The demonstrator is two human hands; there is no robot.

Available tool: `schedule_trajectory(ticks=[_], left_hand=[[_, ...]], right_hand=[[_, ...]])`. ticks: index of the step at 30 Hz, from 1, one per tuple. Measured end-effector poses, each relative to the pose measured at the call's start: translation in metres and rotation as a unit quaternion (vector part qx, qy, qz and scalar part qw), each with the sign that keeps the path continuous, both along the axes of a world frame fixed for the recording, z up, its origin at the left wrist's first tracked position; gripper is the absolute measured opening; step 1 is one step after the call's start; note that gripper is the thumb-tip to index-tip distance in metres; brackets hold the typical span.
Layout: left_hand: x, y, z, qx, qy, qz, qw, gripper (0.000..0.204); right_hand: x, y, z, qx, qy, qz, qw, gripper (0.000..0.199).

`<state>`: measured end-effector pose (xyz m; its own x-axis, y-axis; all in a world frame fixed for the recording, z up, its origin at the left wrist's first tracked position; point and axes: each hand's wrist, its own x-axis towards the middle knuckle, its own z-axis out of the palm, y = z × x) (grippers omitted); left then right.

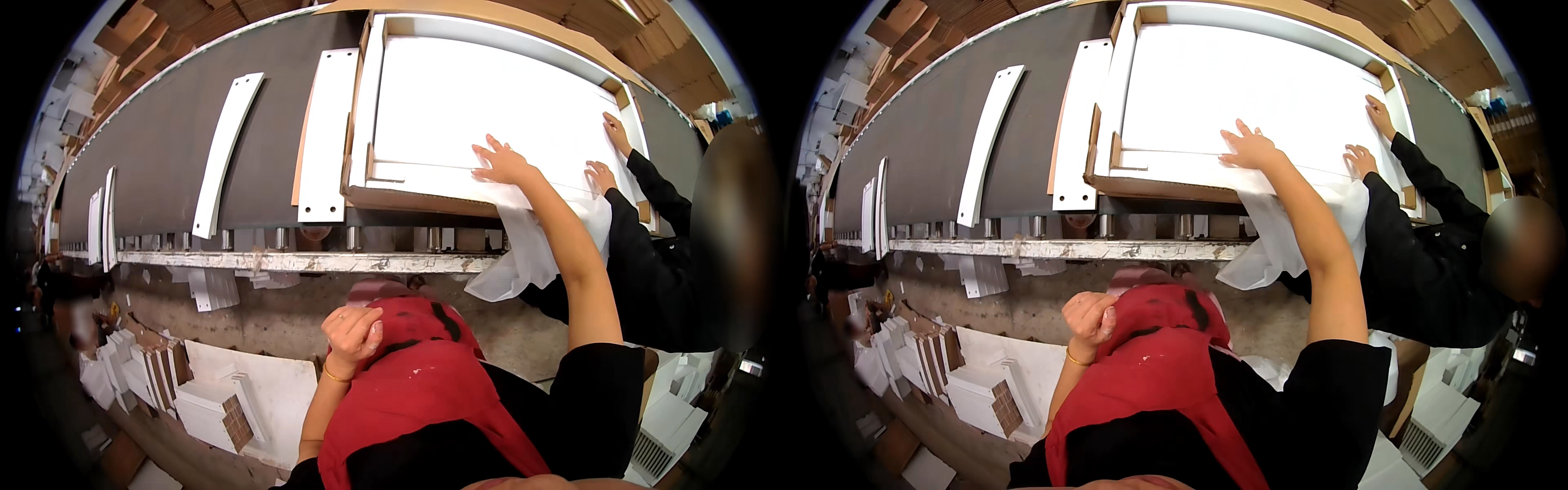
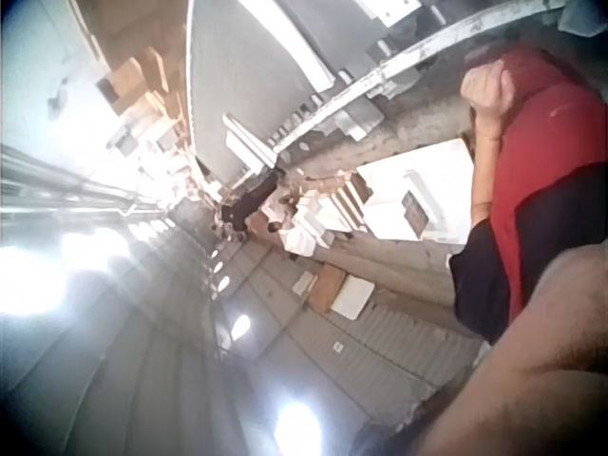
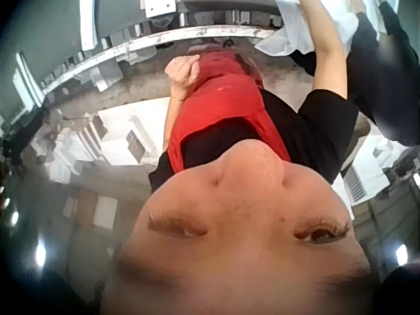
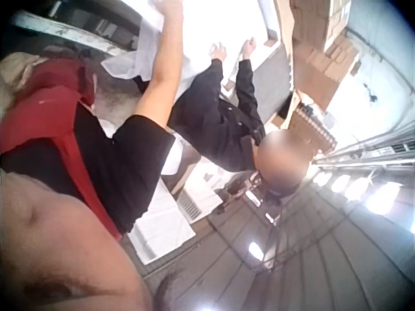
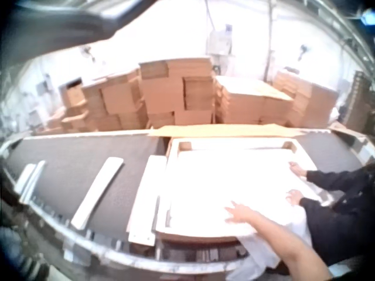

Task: The person picks up white flat-pack furniture panels from a pile on the floor and places them into a large cardboard box on a conveyor belt. They handle the panels one by one, arranging them inside the box and occasionally adjusting the position of the panels or the box itself.

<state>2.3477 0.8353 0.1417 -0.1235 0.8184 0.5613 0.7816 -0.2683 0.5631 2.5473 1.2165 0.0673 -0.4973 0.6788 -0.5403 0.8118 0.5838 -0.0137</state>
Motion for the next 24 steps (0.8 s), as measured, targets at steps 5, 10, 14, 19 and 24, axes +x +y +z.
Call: schedule_trajectory(ticks=[5, 10, 14, 19, 24], left_hand=[[-0.004, -0.038, -0.006, -0.009, -0.015, 0.075, 0.997, 0.008], [-0.027, -0.057, 0.004, 0.015, -0.028, 0.109, 0.993, 0.005], [-0.083, -0.088, -0.013, 0.014, -0.002, 0.159, 0.987, 0.003], [-0.211, -0.115, -0.061, -0.058, -0.017, 0.288, 0.956, 0.005], [-0.384, -0.092, -0.138, -0.206, 0.081, 0.385, 0.896, 0.067]], right_hand=[[0.000, -0.021, 0.011, -0.009, 0.010, 0.012, 1.000, 0.071], [-0.001, -0.001, 0.012, -0.027, 0.028, 0.007, 0.999, 0.060], [-0.039, -0.006, 0.017, 0.011, -0.030, 0.065, 0.997, 0.055], [-0.155, -0.107, 0.066, 0.330, 0.299, -0.064, 0.893, 0.034], [-0.312, -0.245, 0.039, 0.160, 0.507, -0.116, 0.839, 0.040]])
